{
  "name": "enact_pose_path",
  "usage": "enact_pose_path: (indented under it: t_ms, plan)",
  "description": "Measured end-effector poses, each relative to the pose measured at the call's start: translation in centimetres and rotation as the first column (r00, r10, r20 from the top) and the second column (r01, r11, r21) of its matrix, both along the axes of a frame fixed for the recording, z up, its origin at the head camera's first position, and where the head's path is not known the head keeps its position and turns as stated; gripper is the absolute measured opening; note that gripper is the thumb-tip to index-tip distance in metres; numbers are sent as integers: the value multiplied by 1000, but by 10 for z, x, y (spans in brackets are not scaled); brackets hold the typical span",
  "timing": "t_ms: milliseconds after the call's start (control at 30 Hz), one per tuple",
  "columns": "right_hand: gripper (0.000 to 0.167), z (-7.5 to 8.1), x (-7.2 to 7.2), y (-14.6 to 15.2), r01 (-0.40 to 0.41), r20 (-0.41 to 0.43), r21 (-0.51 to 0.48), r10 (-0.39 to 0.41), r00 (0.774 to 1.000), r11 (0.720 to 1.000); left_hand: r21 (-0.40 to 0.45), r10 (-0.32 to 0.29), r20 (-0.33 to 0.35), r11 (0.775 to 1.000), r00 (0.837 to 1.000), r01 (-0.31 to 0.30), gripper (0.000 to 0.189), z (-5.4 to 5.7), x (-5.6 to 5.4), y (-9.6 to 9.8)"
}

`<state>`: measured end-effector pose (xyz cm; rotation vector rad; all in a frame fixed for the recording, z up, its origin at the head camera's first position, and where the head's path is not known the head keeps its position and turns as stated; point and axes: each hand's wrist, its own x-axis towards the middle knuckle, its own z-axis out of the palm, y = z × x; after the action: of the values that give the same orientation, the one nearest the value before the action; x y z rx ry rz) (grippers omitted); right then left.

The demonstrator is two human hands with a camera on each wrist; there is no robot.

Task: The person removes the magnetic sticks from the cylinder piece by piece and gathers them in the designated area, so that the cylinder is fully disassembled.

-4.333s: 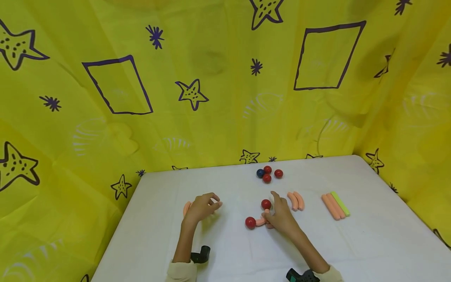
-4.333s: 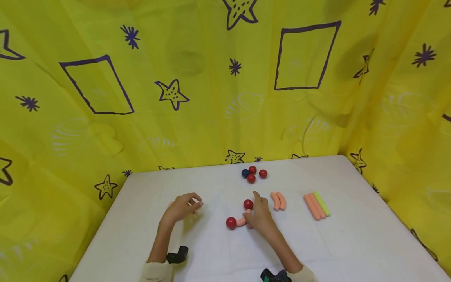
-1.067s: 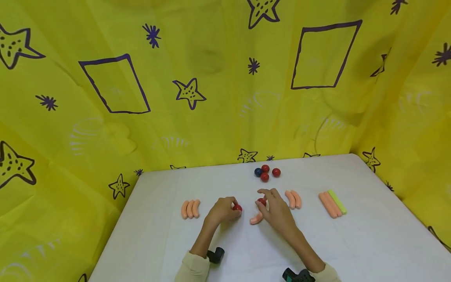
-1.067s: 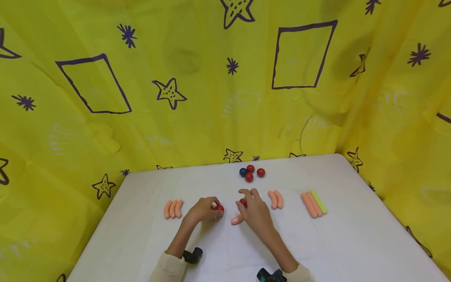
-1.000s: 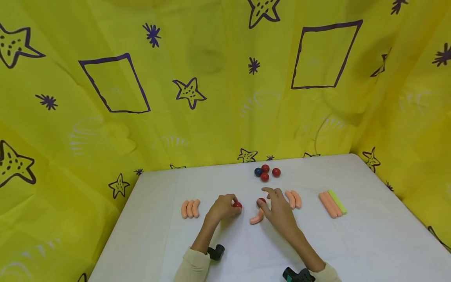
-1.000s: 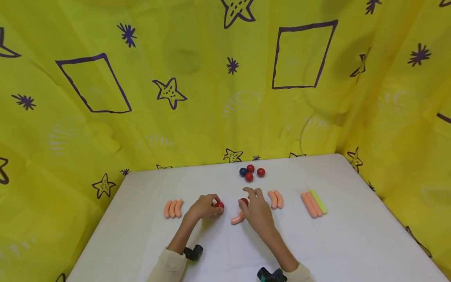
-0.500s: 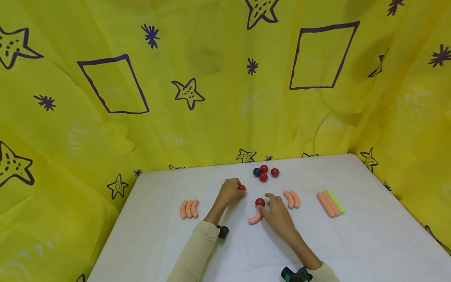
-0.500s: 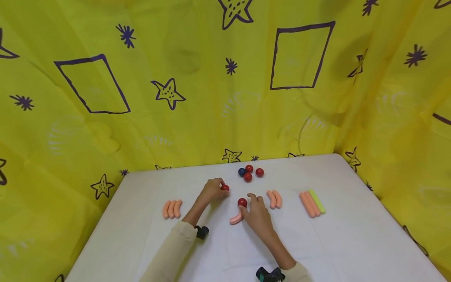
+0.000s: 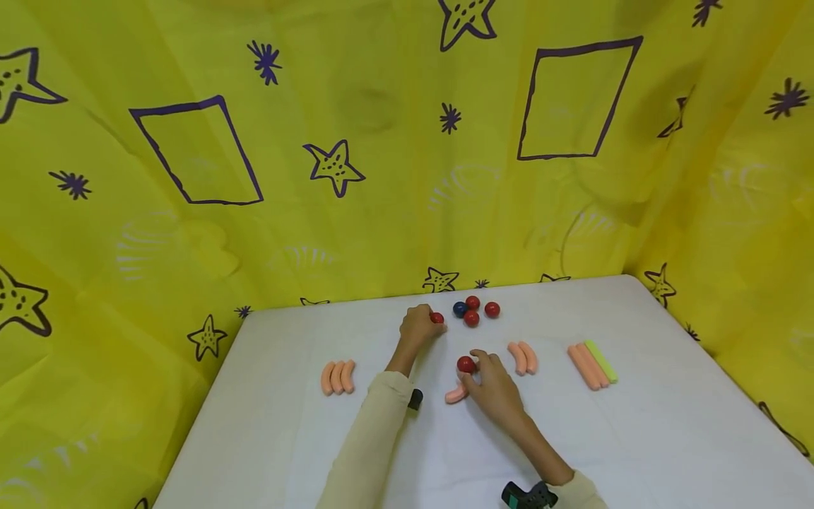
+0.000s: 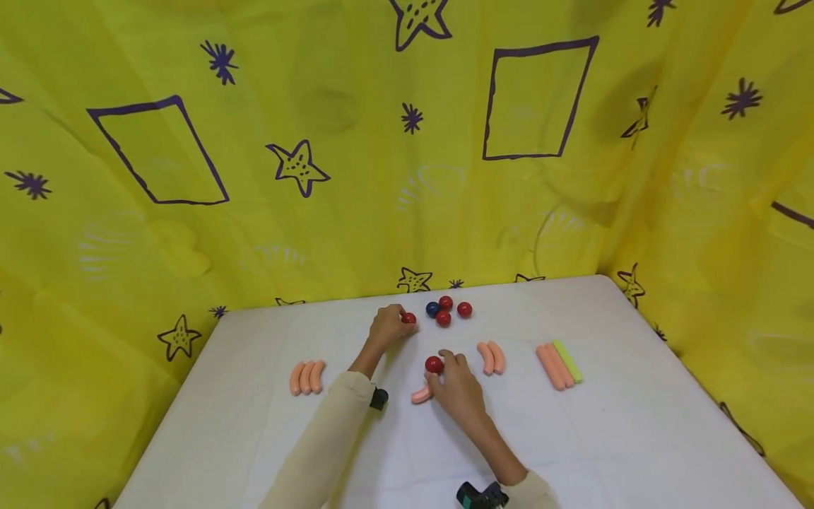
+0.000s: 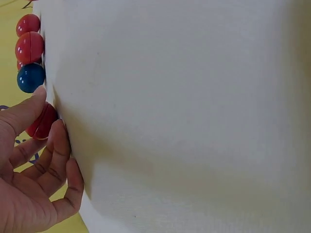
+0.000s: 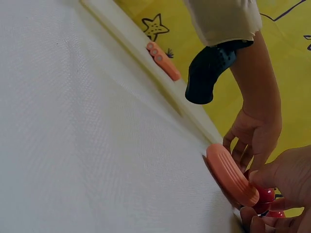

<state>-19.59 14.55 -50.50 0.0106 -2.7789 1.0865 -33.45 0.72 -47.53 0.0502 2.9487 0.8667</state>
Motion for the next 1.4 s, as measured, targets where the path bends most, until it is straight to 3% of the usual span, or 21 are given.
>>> enact_pose_path:
  t_ms: [500, 700, 1000, 1400]
  plan:
    - [52, 0, 3, -2, -7, -15, 29, 7, 1000, 1000, 72, 69, 35, 995, 997, -71, 34, 2, -4, 8]
    - [51, -1, 3, -3, -7, -13, 29, 8, 1000, 1000, 64, 89, 40, 994, 995, -91, 33, 2, -3, 8]
    - [52, 0, 3, -2, -19, -13, 28, 19, 1000, 999, 42, 94, 28, 995, 995, -96, 33, 1, -5, 10]
    - [50, 1, 5, -6, -5, -16, 16, 6, 1000, 1000, 108, 109, 13, 988, 994, -110, 37, 4, -3, 17]
